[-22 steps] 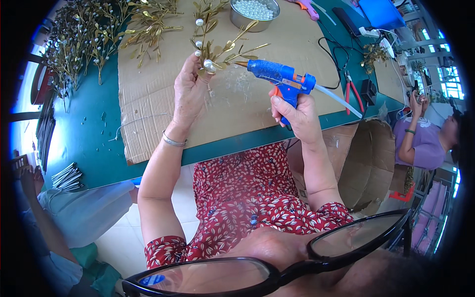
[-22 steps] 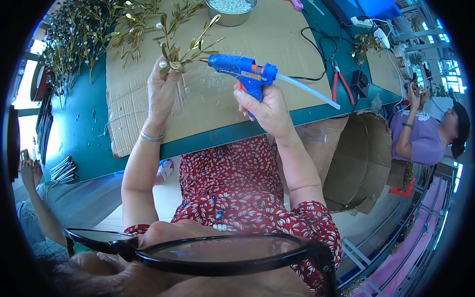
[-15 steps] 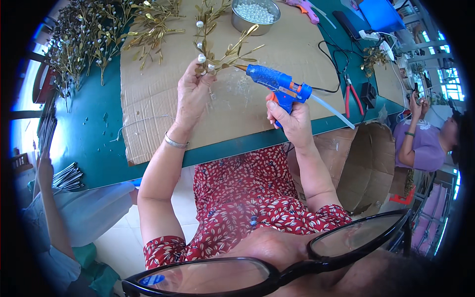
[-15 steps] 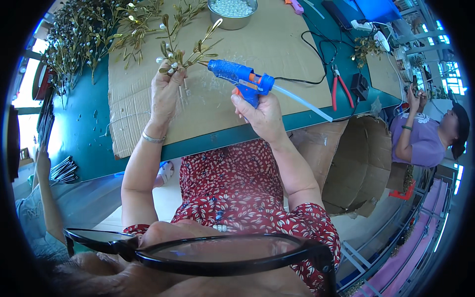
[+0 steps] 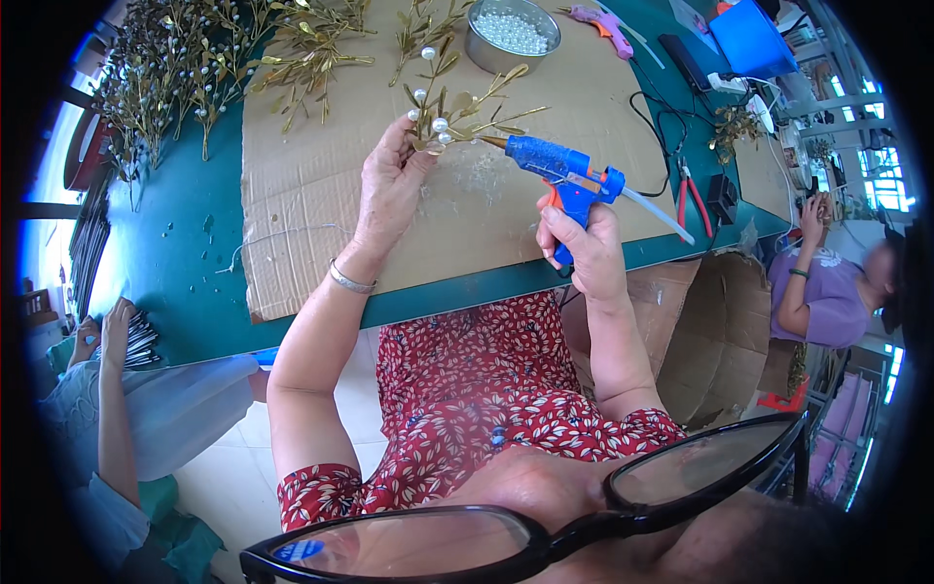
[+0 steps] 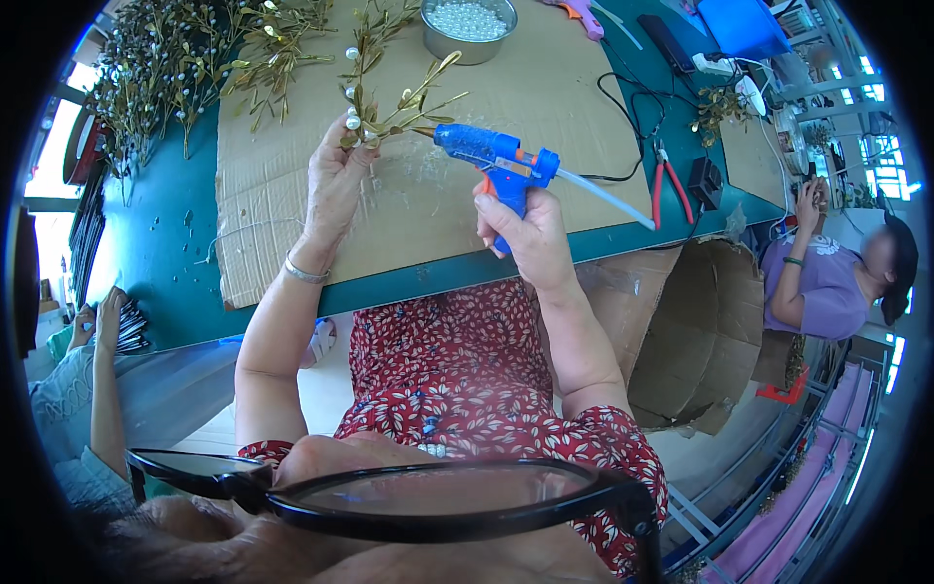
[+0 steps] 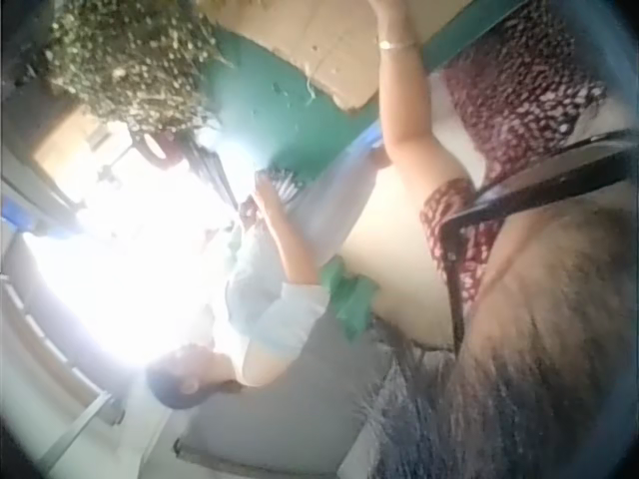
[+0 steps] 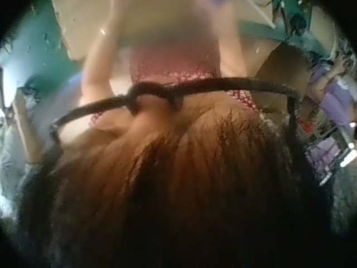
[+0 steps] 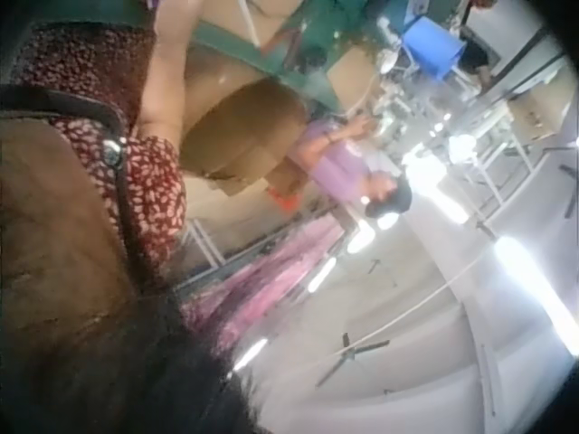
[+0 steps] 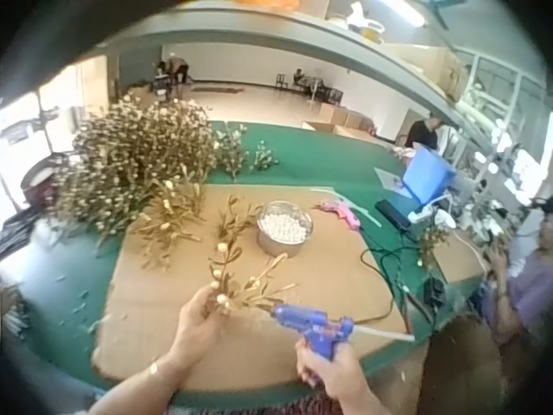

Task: The person assembles decorative plant branches by applying glue to the stems with a hot glue gun and pressing pearl beads onto the glue spots by hand.

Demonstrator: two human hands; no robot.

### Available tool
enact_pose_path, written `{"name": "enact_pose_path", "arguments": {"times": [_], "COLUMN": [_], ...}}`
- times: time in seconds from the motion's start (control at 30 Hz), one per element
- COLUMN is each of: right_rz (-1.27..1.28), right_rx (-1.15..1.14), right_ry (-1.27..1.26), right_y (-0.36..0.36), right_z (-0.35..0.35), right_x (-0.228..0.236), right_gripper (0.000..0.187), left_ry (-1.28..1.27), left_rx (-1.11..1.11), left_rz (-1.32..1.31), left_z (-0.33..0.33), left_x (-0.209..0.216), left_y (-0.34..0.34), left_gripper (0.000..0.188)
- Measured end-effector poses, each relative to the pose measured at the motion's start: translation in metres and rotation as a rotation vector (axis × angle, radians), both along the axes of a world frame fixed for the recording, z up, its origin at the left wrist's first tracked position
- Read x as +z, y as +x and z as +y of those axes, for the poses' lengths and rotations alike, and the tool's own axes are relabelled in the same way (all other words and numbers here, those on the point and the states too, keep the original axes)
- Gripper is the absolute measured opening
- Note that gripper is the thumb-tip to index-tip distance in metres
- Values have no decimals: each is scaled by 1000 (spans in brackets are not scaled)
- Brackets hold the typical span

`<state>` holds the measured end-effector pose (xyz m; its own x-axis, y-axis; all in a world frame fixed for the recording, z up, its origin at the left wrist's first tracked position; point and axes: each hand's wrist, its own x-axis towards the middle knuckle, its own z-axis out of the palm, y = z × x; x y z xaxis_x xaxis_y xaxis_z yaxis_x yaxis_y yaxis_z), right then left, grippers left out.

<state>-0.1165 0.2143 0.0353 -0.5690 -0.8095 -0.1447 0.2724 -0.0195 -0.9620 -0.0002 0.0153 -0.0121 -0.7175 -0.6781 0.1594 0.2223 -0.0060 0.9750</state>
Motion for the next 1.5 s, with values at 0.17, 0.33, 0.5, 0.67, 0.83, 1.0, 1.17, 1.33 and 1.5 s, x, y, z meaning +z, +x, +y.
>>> {"name": "enact_pose_path", "arguments": {"times": [0.17, 0.33, 0.5, 0.67, 0.83, 1.0, 1.17, 1.33, 1.5], "right_rz": [163, 168, 146, 146, 143, 132, 6, 150, 190], "right_rx": [-79, -31, -30, -28, -22, -26, 5, -41, 59], "right_ry": [-10, 7, -3, 13, -8, -6, -59, 99, 250], "right_y": [5, 4, 2, 2, 3, 0, -11, -66, -81], "right_z": [-2, -7, -12, -10, -10, -8, -1, 10, 5], "right_x": [-3, -5, -11, -14, -12, -15, -7, -21, -23], "right_gripper": [14, 19, 19, 18, 18, 20, 28, 34, 31], "left_ry": [131, 138, 134, 146, 144, 173, 410, 513, 530], "left_rx": [27, 7, -13, -1, 4, -9, 12, -1, -28], "left_rz": [0, 13, 14, -2, -2, 26, 149, 257, 231], "left_z": [-1, 0, -1, -1, 0, 2, -14, -22, -19], "left_x": [2, 0, -4, -5, -3, -2, -14, -8, -9], "left_y": [-2, -1, -1, -2, -2, -3, 2, 3, 3], "left_gripper": [38, 38, 39, 39, 39, 35, 12, 10, 9]}}
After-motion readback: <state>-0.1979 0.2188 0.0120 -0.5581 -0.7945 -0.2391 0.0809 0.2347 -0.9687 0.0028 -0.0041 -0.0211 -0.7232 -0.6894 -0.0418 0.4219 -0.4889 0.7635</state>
